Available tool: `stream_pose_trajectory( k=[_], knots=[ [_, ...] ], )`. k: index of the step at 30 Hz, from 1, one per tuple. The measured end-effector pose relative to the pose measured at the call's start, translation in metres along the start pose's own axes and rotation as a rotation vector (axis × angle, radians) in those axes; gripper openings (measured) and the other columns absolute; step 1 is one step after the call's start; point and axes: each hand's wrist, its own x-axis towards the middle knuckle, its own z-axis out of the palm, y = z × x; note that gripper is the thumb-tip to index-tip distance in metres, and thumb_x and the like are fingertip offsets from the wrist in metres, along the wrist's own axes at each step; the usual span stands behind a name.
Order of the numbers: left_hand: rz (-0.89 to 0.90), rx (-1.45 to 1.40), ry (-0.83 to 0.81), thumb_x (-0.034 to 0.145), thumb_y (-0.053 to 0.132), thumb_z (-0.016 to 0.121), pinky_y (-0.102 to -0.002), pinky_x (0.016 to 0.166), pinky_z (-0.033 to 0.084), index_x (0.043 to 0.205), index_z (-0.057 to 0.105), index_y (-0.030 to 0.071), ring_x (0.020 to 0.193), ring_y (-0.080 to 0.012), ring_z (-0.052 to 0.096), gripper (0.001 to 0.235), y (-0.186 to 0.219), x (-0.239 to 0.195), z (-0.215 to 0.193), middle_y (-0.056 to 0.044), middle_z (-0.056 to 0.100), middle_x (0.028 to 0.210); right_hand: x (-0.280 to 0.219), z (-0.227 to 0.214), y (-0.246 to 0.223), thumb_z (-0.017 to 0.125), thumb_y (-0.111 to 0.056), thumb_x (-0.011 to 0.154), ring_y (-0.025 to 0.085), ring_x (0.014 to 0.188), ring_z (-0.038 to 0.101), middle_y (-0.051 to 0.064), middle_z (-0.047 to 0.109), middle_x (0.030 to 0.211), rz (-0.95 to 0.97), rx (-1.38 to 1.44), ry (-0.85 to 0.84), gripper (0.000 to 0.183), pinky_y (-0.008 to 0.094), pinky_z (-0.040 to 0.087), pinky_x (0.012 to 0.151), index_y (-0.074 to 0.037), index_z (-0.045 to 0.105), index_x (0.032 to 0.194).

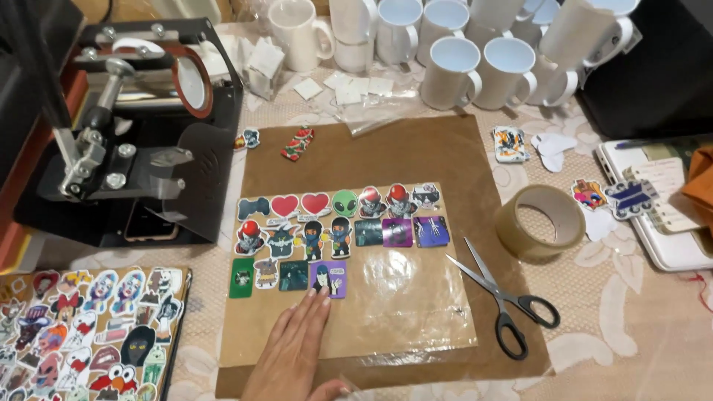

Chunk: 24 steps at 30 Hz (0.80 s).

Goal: Peeling various stickers from sheets and carefully arranging them in a brown-paged notebook.

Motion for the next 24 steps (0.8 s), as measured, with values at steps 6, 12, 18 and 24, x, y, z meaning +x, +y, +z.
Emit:
stream_pose_trajectory(
  k=[6,12,18,24],
  knots=[
    [0.024,0.195,0.131,0.087,0.083,0.023,-0.040,0.124,0.006,0.160,0.007,-0.002,0.157,-0.0265,0.008,0.113,0.001,0.001,-0.003,-0.015,0.011,0.169,0.005,0.072,-0.090,0.079,-0.032,0.076,0.022,0.056,0.053,0.008,0.057,0.049,0.223,-0.209,0.199,0.035,0.038,0.035,0.059,-0.010,0.083,0.049],
    [0.009,-0.217,0.098,0.094,0.071,0.044,-0.050,0.121,0.007,0.156,0.009,-0.006,0.155,-0.0368,0.011,0.105,0.006,-0.003,-0.014,-0.024,0.015,0.166,0.015,0.202,-0.100,0.052,-0.043,0.100,0.040,0.130,0.054,0.017,0.062,0.138,-1.138,-0.176,-0.375,0.054,0.053,0.045,0.102,-0.008,0.048,0.141],
    [-0.041,-0.455,0.150,0.090,0.071,0.049,-0.054,0.122,0.012,0.152,0.002,-0.012,0.152,-0.0466,0.017,0.113,0.002,-0.008,-0.012,-0.031,0.014,0.163,0.019,0.268,-0.088,0.042,-0.048,0.105,0.035,0.145,0.038,0.020,0.046,0.152,-1.345,-0.383,-0.257,0.071,0.052,0.026,0.117,0.005,0.032,0.151],
    [-0.034,-0.538,0.132,0.094,0.076,0.020,-0.052,0.123,0.006,0.152,0.008,-0.012,0.153,-0.0405,0.015,0.107,0.007,-0.005,-0.030,-0.030,0.018,0.163,0.020,0.268,-0.093,0.043,-0.048,0.104,0.038,0.140,0.043,0.023,0.049,0.148,-1.293,-0.398,-0.289,0.072,0.052,0.025,0.118,0.006,0.034,0.150]
  ],
)
